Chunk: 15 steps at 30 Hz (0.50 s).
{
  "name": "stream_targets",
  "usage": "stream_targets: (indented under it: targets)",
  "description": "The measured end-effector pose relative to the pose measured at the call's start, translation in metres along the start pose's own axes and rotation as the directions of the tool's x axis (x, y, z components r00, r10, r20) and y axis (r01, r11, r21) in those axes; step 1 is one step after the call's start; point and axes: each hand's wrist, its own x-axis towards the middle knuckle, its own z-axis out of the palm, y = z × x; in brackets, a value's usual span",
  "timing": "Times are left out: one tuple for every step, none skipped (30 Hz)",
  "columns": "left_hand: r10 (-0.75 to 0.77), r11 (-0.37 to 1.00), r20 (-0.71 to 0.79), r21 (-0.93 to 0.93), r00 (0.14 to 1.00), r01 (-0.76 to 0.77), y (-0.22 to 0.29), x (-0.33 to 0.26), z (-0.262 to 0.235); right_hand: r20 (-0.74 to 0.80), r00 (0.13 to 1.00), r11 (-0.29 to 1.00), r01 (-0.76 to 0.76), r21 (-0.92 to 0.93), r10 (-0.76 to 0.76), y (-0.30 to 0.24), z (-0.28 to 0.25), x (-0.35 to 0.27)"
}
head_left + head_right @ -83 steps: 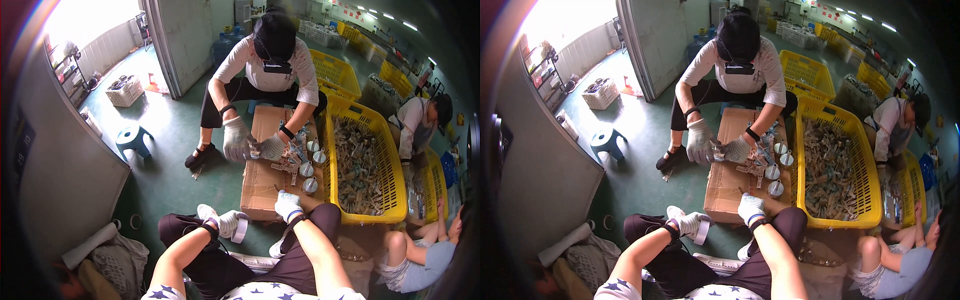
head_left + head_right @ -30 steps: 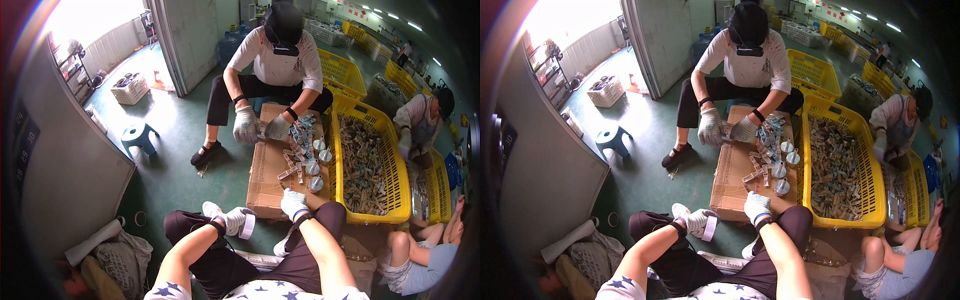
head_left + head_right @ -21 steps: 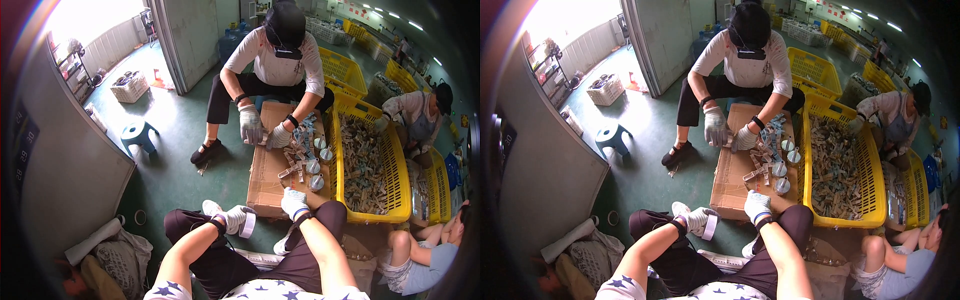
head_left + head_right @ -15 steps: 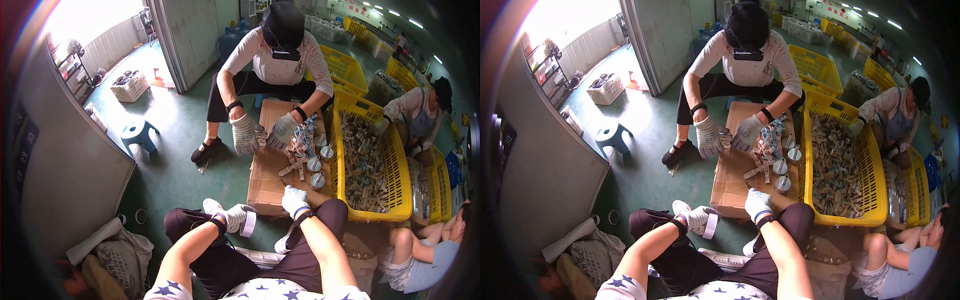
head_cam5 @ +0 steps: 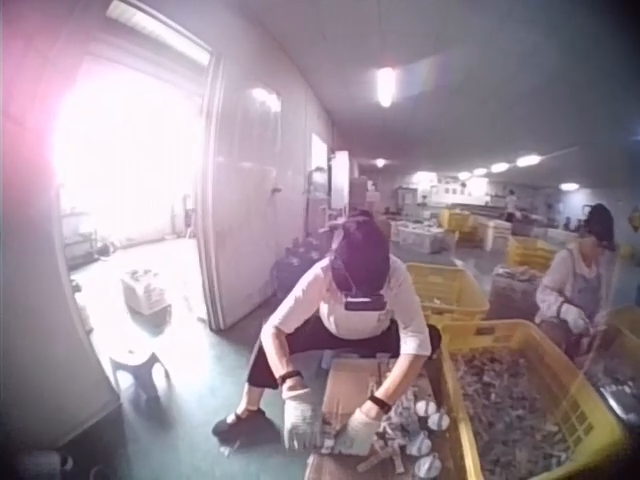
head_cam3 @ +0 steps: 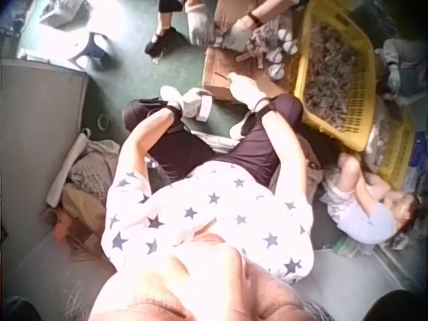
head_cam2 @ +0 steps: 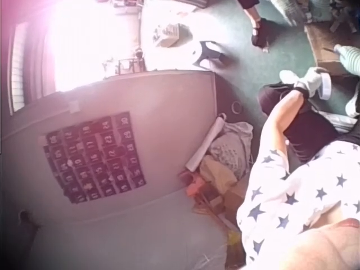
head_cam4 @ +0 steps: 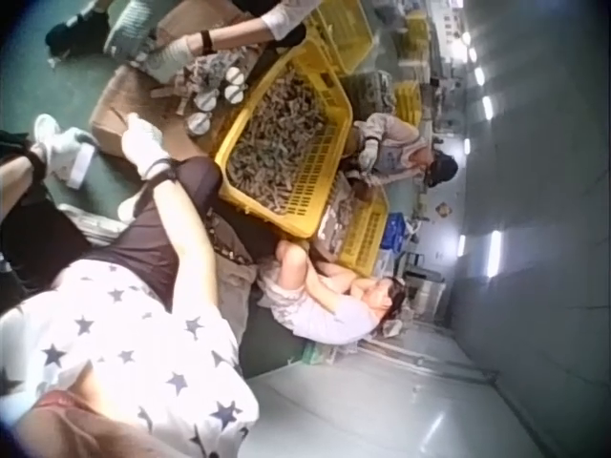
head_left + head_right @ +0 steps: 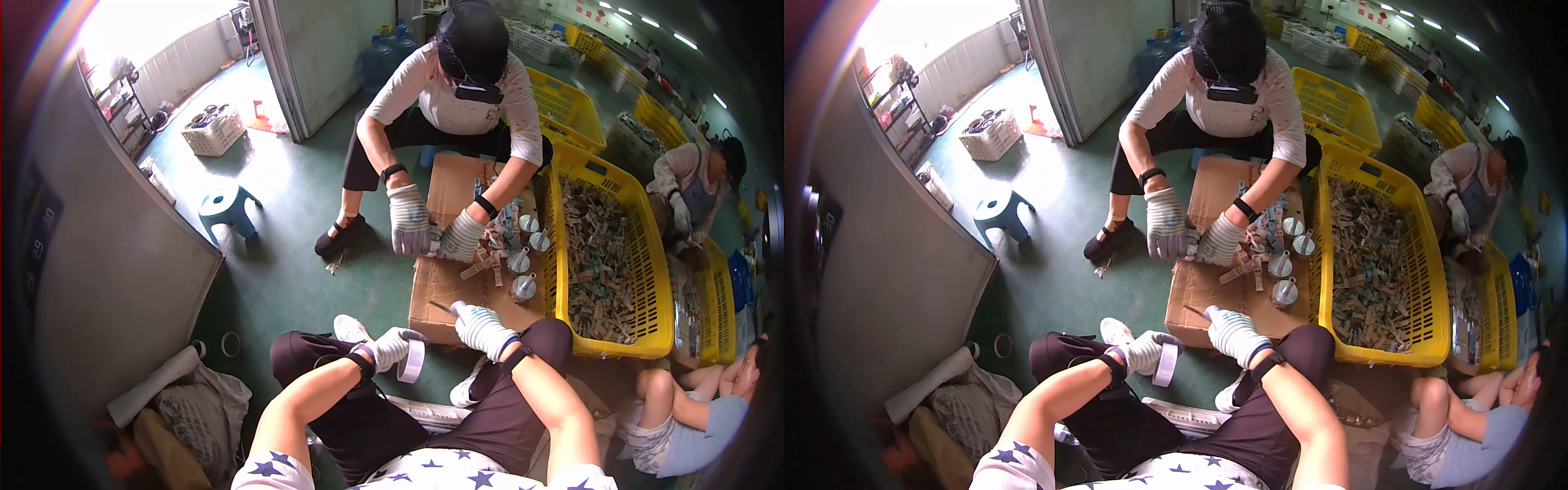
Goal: Assembling small plastic spring-clips and organizing them on a cardboard box.
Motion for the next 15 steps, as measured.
stream_targets:
  targets:
    - [0.017, 1.000, -0.001, -0.024, 1.000, -0.017, -0.004, 0.002, -0.001, 0.007, 1.000, 1.000, 0.006, -0.003, -0.006, -0.008, -0.003, -0.003]
    - [0.034, 0.998, 0.001, -0.049, 0.999, -0.034, -0.005, 0.005, -0.001, 0.042, 0.999, 0.999, 0.028, -0.024, -0.027, -0.016, -0.008, -0.005]
    - [0.053, 0.996, 0.000, -0.074, 0.999, -0.053, -0.008, 0.007, -0.001, 0.078, 0.996, 0.998, 0.053, -0.045, -0.049, -0.023, -0.010, -0.006]
    - [0.063, 0.992, 0.015, -0.109, 0.998, -0.061, -0.010, 0.007, -0.002, 0.055, 0.996, 0.994, 0.078, -0.073, -0.074, -0.027, -0.007, -0.006]
    - [0.065, 0.991, 0.013, -0.117, 0.998, -0.063, -0.010, 0.008, -0.001, 0.061, 0.995, 0.994, 0.082, -0.079, -0.077, -0.030, -0.007, -0.005]
    - [0.064, 0.993, 0.014, -0.102, 0.998, -0.063, -0.010, 0.009, 0.000, 0.084, 0.992, 0.985, 0.104, -0.136, -0.093, -0.034, -0.007, -0.004]
    - [0.064, 0.994, 0.014, -0.087, 0.998, -0.062, -0.010, 0.010, -0.001, 0.107, 0.988, 0.973, 0.127, -0.192, -0.108, -0.038, -0.006, -0.002]
    - [0.043, 0.997, 0.030, -0.067, 0.999, -0.041, -0.004, 0.005, 0.000, 0.085, 0.984, 0.960, 0.171, -0.222, -0.156, -0.041, -0.004, -0.002]
    - [0.044, 0.997, 0.029, -0.072, 0.999, -0.042, -0.006, 0.006, 0.000, 0.089, 0.983, 0.959, 0.174, -0.225, -0.157, -0.043, 0.000, 0.002]
    - [0.052, 0.998, 0.028, -0.041, 0.998, -0.050, -0.007, 0.009, 0.000, 0.089, 0.984, 0.941, 0.172, -0.291, -0.152, -0.044, 0.006, 0.008]
    - [0.059, 0.998, 0.030, -0.008, 0.998, -0.059, -0.007, 0.009, 0.000, 0.086, 0.986, 0.920, 0.167, -0.355, -0.145, -0.047, 0.009, 0.012]
    - [0.060, 0.998, 0.032, -0.010, 0.998, -0.060, -0.007, 0.010, 0.001, 0.060, 0.984, 0.900, 0.176, -0.398, -0.166, -0.048, 0.010, 0.016]
    - [0.059, 0.998, 0.010, 0.017, 0.998, -0.059, -0.007, 0.010, 0.002, 0.060, 0.985, 0.900, 0.173, -0.401, -0.163, -0.048, 0.009, 0.020]
    - [0.057, 0.998, -0.011, 0.042, 0.998, -0.057, -0.005, 0.010, 0.003, 0.083, 0.987, 0.895, 0.157, -0.417, -0.134, -0.048, 0.008, 0.024]
    - [0.058, 0.998, -0.008, 0.041, 0.998, -0.057, -0.003, 0.009, 0.004, 0.105, 0.989, 0.890, 0.140, -0.433, -0.104, -0.048, 0.008, 0.026]
